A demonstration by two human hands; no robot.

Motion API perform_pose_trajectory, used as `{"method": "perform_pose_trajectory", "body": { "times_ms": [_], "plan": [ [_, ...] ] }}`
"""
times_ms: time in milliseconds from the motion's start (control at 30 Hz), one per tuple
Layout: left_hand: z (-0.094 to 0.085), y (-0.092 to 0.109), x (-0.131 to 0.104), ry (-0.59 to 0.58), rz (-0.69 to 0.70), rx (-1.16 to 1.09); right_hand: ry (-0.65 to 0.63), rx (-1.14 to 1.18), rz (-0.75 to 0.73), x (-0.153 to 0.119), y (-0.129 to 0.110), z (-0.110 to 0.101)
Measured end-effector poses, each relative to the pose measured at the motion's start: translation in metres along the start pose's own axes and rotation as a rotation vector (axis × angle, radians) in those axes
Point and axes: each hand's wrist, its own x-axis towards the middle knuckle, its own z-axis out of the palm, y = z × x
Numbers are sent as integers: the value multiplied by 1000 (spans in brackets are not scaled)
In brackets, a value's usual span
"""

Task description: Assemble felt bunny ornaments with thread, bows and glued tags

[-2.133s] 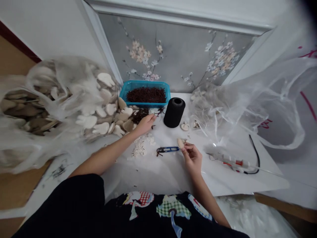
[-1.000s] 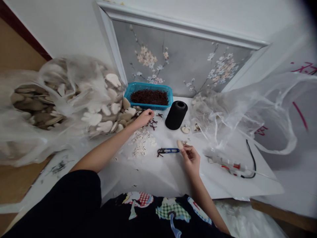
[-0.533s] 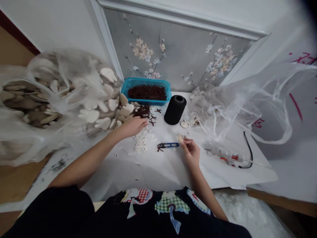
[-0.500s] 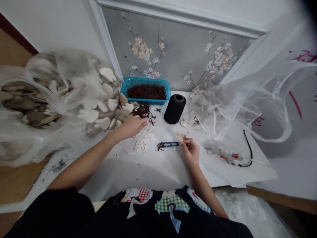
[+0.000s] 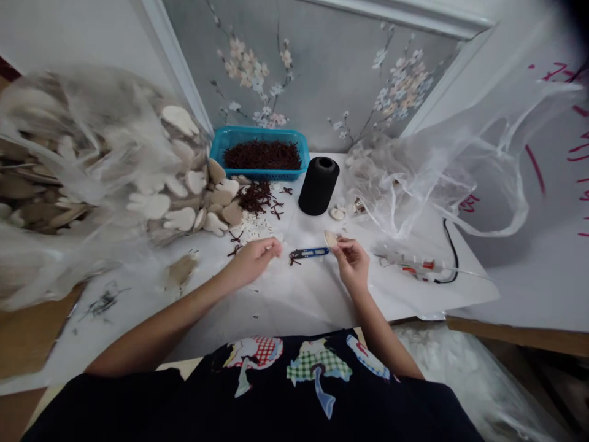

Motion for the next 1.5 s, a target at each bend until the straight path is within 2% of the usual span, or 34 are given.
{"method": "perform_pose_trajectory", "body": {
  "times_ms": [100,200,300,433,633,767,933,1033,1133,1233,1333,1433,1500],
  "plan": [
    [25,-3,-18,-77,77,327,-160,-43,-112,3,-20,8],
    [42,-11,-30,-116,88,603,-403,-162,-211,6,-38,19],
    [49,-17,-38,-133,81,661,-602,-236,-289,6,-44,30],
    [47,-14,-48,-131,119,708,-722,-263,-335,0,-43,37],
    [37,-3,-57,-144,196,748,-823,-234,-289,-10,-44,33],
    [24,1,-50,-113,244,668,-898,-266,-374,-18,-46,28],
    [16,1,-25,-61,236,352,-838,-130,-414,-27,-50,22],
    [23,-7,-17,-112,188,81,-769,-72,-446,-28,-53,18],
    [36,-17,-24,-197,139,-89,-726,-30,-490,-28,-54,18],
    [48,-19,-43,-208,133,-37,-698,-15,-502,-27,-50,21],
    [49,-9,-66,-176,246,214,-689,-63,-511,-29,-45,25],
    [35,5,-72,-153,420,404,-748,-115,-533,-31,-45,25],
    [21,11,-60,-146,424,355,-809,-110,-556,-32,-48,23]
  ]
}}
